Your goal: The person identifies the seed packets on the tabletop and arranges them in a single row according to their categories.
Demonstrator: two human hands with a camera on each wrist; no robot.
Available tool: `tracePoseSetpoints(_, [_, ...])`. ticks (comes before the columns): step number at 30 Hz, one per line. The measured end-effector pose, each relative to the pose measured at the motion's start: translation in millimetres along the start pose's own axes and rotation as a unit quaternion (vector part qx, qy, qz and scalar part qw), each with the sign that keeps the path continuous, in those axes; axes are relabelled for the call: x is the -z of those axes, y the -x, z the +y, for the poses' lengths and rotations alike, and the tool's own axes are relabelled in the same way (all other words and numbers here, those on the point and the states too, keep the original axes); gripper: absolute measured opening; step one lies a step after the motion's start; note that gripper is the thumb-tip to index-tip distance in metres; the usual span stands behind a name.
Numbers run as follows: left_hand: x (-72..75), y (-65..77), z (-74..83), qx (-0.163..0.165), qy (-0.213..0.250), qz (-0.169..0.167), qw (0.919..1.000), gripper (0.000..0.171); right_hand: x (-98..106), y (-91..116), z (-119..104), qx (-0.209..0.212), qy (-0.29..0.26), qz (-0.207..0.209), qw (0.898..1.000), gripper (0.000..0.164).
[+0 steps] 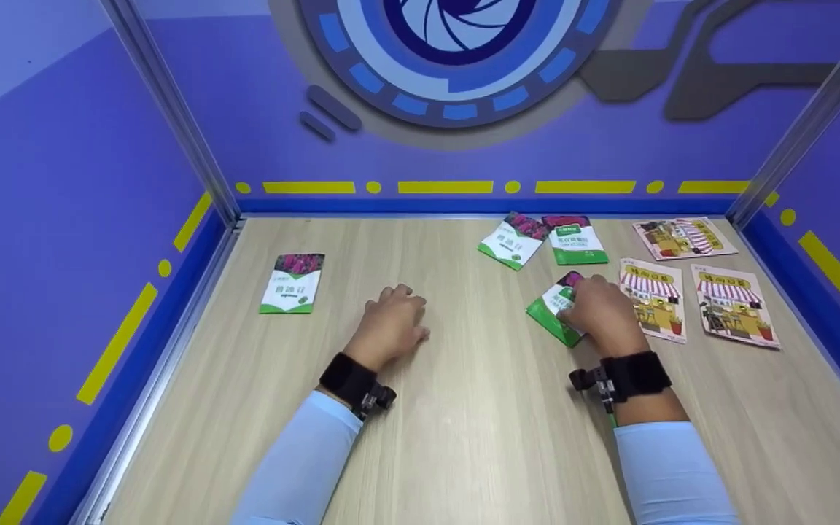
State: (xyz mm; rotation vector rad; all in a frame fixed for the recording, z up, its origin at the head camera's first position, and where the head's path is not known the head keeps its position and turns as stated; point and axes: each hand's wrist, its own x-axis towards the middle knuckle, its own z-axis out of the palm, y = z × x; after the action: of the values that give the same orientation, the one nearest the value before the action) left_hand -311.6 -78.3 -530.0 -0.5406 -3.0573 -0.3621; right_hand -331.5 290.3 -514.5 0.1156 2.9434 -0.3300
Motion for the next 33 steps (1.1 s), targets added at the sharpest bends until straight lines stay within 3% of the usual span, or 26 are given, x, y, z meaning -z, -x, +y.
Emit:
tracePoseSetpoints(9, [-0.4, -1.4, -1.4, 0.005, -0.007, 0.0, 1.0, 0.054, 5.3, -0.8, -5.0, -0.005, -0.004, 0.003, 1.0, 0.052])
tracePoseSetpoints(14, [-0.6, -2.2, -0.8, -0.001, -0.005, 0.0, 1.0, 0.054, 0.4, -8.4, -18.2, 0.013, -0.024, 0.037, 0.999, 0.043])
tracePoseSetpoints(20, [0.5, -1.2, 0.7, 0.002, 0.003, 0.003, 1.0, 0.053, -16.5, -27.4, -51.0, 0.105, 0.014, 0.102, 0.989, 0.026])
tracePoseSetpoints(23, [1.3, -1.1, 1.3, 0.004, 0.006, 0.003, 1.0, 0.053, -23.0, -33.8, -66.8, 0.128, 0.016, 0.105, 0.986, 0.034])
tracePoseSetpoints(28, [3.4, -4.5, 0.9, 0.002, 0.004, 0.004, 1.0, 0.053, -25.5, -41.6, -84.2, 0.126, 0.004, 0.072, 0.989, 0.049])
tracePoseSetpoints(33, [6.8, -12.6, -0.2, 0.008, -0.002, -0.014, 0.9999, 0.057, -25.2, -49.0, -90.9, 0.119, 0.006, 0.034, 0.992, 0.079])
